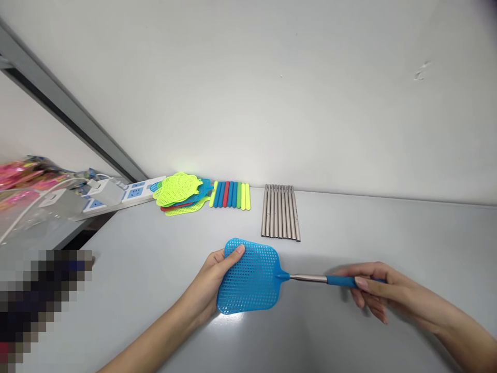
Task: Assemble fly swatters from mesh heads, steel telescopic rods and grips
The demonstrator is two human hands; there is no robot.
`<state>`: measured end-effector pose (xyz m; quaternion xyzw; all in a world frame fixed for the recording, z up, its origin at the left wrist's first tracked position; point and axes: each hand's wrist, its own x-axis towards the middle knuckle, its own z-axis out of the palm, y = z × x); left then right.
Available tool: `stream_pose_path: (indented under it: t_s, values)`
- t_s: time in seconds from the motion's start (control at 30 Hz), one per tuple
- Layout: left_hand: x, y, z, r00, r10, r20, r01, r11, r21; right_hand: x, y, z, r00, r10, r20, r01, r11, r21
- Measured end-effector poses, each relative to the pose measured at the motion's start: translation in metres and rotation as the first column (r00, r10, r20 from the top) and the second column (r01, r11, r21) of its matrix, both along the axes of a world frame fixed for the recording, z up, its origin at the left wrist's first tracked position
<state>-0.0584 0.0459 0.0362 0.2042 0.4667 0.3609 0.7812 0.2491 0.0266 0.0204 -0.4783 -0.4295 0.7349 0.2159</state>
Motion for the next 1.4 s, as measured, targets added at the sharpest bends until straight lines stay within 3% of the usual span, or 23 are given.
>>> stream_pose_path:
  t_s: [0.13,0.23,0.37,0.47,0.53,0.57,0.67,0.73,0.9,1.1,1.23,1.4]
  values:
    - [0.000,0.000,0.002,1.000,-0.027,-0.014,0.028,0.996,0.080,0.002,0.002,0.005,0.994,-0.106,0.028,0.106,0.994,0.007]
    - [0.000,0.000,0.006,0.991,-0.120,-0.055,0.128,0.975,0.180,0.009,0.005,0.012,0.987,-0.162,0.026,0.162,0.987,-0.008]
    - [0.000,-0.001,0.006,0.947,-0.273,-0.171,0.314,0.905,0.288,0.027,0.009,0.008,0.951,-0.299,-0.075,0.299,0.954,-0.019]
    - [-0.001,-0.003,-0.001,0.858,-0.353,-0.373,0.474,0.822,0.315,0.030,0.008,0.000,0.890,-0.436,-0.131,0.441,0.898,0.005]
    - [-0.002,-0.004,-0.006,0.804,-0.382,-0.455,0.536,0.797,0.277,0.021,0.005,-0.001,0.880,-0.439,-0.183,0.453,0.890,0.044]
    - [-0.002,-0.005,-0.008,0.793,-0.400,-0.459,0.552,0.791,0.264,0.014,0.002,0.000,0.903,-0.393,-0.173,0.405,0.913,0.041]
    - [-0.002,-0.006,-0.010,0.797,-0.418,-0.435,0.557,0.787,0.264,-0.009,-0.004,0.008,0.958,-0.263,-0.115,0.270,0.961,0.057]
    - [-0.002,-0.006,-0.009,0.808,-0.401,-0.432,0.542,0.792,0.279,-0.017,-0.006,0.012,0.965,-0.248,-0.089,0.254,0.965,0.063]
    - [0.001,-0.004,-0.007,0.848,-0.322,-0.420,0.479,0.804,0.351,-0.016,-0.004,0.012,0.936,-0.347,-0.056,0.350,0.935,0.047]
    - [0.002,-0.003,-0.009,0.870,-0.213,-0.445,0.402,0.828,0.391,-0.025,-0.007,0.004,0.889,-0.429,-0.161,0.433,0.901,-0.016]
    - [0.002,-0.004,-0.012,0.865,-0.187,-0.466,0.393,0.830,0.396,-0.034,-0.011,-0.003,0.925,-0.330,-0.191,0.328,0.944,-0.042]
    - [0.004,-0.007,-0.013,0.796,-0.196,-0.573,0.480,0.780,0.400,-0.036,-0.013,-0.005,0.940,-0.299,-0.162,0.298,0.954,-0.031]
